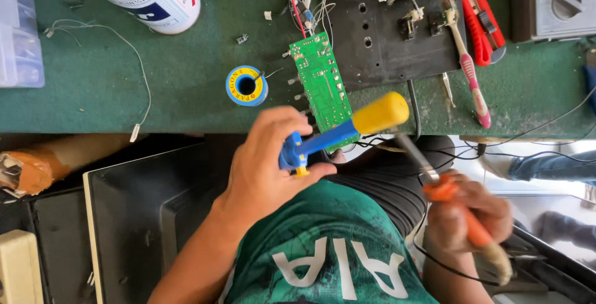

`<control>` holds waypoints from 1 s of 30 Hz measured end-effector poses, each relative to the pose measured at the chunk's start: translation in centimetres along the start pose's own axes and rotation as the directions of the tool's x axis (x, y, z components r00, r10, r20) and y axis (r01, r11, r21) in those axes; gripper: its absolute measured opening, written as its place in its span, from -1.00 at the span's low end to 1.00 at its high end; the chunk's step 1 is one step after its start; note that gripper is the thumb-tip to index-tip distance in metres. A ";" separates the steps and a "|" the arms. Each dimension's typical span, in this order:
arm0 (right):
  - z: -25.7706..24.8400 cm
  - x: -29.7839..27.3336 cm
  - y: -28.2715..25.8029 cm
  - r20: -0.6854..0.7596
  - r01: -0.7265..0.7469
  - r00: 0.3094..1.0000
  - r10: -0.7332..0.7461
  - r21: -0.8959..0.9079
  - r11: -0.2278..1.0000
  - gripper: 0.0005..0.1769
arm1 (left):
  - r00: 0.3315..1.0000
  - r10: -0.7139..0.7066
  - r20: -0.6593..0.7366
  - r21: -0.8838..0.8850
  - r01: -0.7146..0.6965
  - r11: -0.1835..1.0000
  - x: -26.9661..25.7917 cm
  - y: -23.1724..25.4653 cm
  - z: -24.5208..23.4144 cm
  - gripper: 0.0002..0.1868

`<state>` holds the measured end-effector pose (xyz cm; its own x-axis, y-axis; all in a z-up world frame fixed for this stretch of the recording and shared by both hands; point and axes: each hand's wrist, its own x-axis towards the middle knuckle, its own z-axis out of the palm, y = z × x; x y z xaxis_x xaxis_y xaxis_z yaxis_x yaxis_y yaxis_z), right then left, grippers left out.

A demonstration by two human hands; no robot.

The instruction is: The person holds a green circuit board and uses a soldering iron to apply heat to various points on the board. They feed solder wire into the joints and use a blue and yellow desoldering pump to remove excess solder from the board.

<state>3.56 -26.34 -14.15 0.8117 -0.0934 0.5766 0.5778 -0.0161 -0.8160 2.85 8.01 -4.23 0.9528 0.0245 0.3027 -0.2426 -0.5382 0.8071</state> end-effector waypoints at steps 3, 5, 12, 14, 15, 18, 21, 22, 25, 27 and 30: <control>4.6 2.2 -1.8 0.201 0.119 0.973 -0.114 -0.016 0.993 -0.80 | 0.999 0.036 -0.017 -0.012 -0.036 0.999 1.2 -1.1 0.3 -0.29; 4.5 2.5 -2.0 0.251 0.111 0.963 -0.101 -0.026 0.993 -0.81 | 1.000 0.022 -0.017 -0.014 -0.022 1.000 1.3 -1.1 0.4 -0.30; 4.4 2.7 -1.1 0.312 0.118 0.943 -0.116 0.012 0.993 -0.85 | 1.000 -0.023 -0.006 -0.011 0.023 1.000 1.2 -1.5 0.6 -0.27; 4.4 2.7 -1.1 0.308 0.122 0.945 -0.113 -0.011 0.992 -0.83 | 1.000 -0.027 -0.014 -0.014 0.027 1.000 1.1 -1.6 0.6 -0.28; 4.4 2.7 -1.1 0.302 0.128 0.947 -0.112 -0.035 0.991 -0.81 | 0.999 -0.027 -0.021 -0.016 0.026 1.000 1.1 -1.6 0.7 -0.28; 4.5 3.7 -1.8 0.381 0.129 0.917 -0.114 -0.013 0.992 -0.83 | 1.000 -0.018 -0.021 -0.012 0.018 1.000 1.0 -1.7 0.6 -0.29; 4.4 3.0 -1.8 0.323 0.089 0.943 -0.074 -0.033 0.995 -0.83 | 0.999 -0.021 -0.026 -0.011 0.020 1.000 1.0 -1.7 0.7 -0.29; 4.4 3.3 -1.9 0.323 0.088 0.944 -0.072 -0.036 0.995 -0.83 | 0.999 -0.021 -0.024 -0.014 0.021 1.000 1.0 -1.7 0.7 -0.29; 4.4 3.9 -1.9 0.401 0.129 0.909 -0.110 -0.019 0.991 -0.85 | 1.000 -0.015 -0.025 -0.018 0.015 1.000 1.1 -1.7 0.8 -0.31; 4.1 3.6 -1.8 0.385 0.130 0.916 -0.111 -0.024 0.991 -0.83 | 0.999 -0.012 -0.036 -0.004 0.012 1.000 1.0 -1.8 0.8 -0.30; 4.6 3.7 -1.8 0.364 0.135 0.923 -0.122 -0.009 0.991 -0.85 | 1.000 -0.012 -0.026 -0.024 0.012 1.000 1.0 -1.9 0.9 -0.30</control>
<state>5.96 -22.09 -10.35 0.7099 0.2784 0.6469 0.6811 -0.0373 -0.7313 4.42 8.31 -5.86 0.9505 0.0531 0.3060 -0.2359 -0.5174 0.8226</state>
